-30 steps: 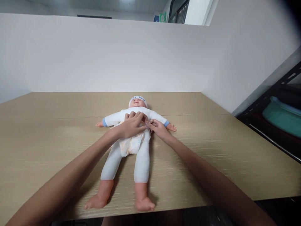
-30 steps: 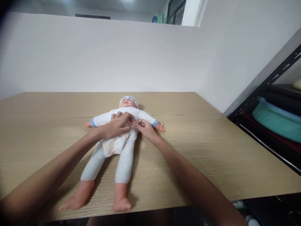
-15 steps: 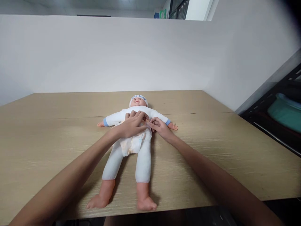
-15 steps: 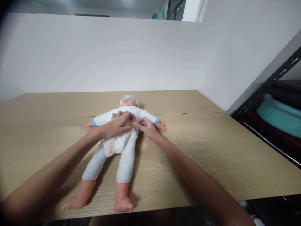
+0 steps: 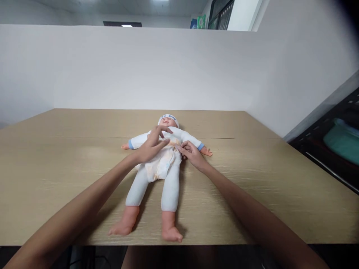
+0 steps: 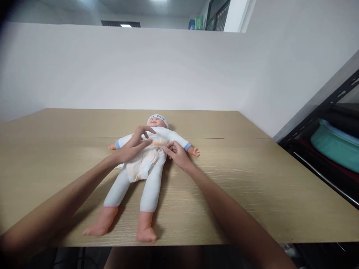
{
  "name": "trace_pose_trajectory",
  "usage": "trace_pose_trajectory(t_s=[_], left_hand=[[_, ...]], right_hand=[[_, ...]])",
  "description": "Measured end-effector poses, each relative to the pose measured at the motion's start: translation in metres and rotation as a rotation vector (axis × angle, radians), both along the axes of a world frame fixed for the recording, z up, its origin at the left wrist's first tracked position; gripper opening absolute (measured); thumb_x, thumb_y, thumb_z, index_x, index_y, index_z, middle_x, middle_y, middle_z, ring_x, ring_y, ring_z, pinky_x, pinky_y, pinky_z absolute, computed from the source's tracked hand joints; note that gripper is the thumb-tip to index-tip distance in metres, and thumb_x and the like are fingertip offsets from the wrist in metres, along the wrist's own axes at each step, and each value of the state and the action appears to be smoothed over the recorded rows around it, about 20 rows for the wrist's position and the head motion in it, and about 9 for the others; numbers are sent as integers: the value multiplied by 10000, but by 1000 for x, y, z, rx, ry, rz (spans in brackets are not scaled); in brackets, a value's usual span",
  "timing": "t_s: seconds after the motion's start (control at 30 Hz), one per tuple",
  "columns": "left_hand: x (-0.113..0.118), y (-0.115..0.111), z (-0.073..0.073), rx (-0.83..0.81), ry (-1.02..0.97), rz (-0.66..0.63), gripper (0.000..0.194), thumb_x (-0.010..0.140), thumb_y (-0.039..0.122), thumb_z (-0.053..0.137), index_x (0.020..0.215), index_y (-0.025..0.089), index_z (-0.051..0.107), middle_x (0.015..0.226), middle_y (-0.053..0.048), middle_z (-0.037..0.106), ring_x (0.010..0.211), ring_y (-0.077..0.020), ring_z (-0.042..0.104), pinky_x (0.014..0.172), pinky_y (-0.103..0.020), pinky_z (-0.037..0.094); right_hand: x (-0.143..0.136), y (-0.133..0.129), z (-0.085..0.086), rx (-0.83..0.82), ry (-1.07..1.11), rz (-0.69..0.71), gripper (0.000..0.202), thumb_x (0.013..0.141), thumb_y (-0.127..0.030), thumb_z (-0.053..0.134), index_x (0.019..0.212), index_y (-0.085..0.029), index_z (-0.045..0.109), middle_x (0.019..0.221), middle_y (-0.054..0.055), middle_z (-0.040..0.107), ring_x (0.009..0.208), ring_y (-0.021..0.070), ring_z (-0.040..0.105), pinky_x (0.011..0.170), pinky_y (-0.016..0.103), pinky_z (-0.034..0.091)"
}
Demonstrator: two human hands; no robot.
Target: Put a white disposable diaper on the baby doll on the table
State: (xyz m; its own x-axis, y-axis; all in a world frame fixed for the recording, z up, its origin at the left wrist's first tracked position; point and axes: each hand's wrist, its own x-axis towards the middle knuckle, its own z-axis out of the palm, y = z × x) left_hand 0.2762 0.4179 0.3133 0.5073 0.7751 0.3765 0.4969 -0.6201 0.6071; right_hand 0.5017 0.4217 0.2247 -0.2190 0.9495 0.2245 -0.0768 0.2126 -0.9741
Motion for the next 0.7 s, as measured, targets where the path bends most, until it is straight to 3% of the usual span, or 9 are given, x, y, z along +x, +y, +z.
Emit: trace_pose_trajectory(t_s=[0.13,0.23,0.33,0.43,0.57,0.7], left_hand=[[-46,-4,-28,110,-129,196,283,1038,458,487,1197,234,556,1295,-85,569,1081,-225,554,1056,-402,426],[-79,-3,-58,26,-126,301,329,1017,496,505,1191,220,554,1248,-82,620,1036,-230,561,985,-390,456],[-95,-2,-77,-95,-121,299,378,1033,543,464,1177,205,555,1084,-67,691,984,-243,592,928,-385,454],[-95,-1,-82,-201,-164,242,449,1030,600,471,1243,213,554,998,-55,728,945,-257,629,902,-383,452],[-90,0,-84,-240,-256,190,475,999,618,540,1234,210,603,1181,-95,723,1032,-275,661,907,-371,462],[-92,5,-90,-205,-225,150,424,990,587,565,1160,206,642,1000,-59,723,906,-248,641,874,-368,452]], right_hand=[[1,-3,0,-9,-14,-7,511,759,-654,810,888,-239,542,771,-44,572,633,128,501,579,290,411],[2,-4,-1,14,-37,-25,477,794,-631,788,907,-242,535,790,-44,575,619,124,492,571,289,395],[3,-4,-2,38,-63,-29,429,835,-597,762,923,-246,531,735,-56,544,597,127,474,556,285,375],[5,-3,-6,61,-90,-53,399,863,-580,737,951,-246,536,717,-56,531,602,136,473,551,284,369],[8,-7,-10,132,-155,-146,384,912,-555,693,1081,-264,507,748,-46,556,638,166,528,592,307,415],[1,-11,14,397,-387,-283,325,966,-492,656,1157,-277,502,868,12,631,759,213,616,720,365,496]])
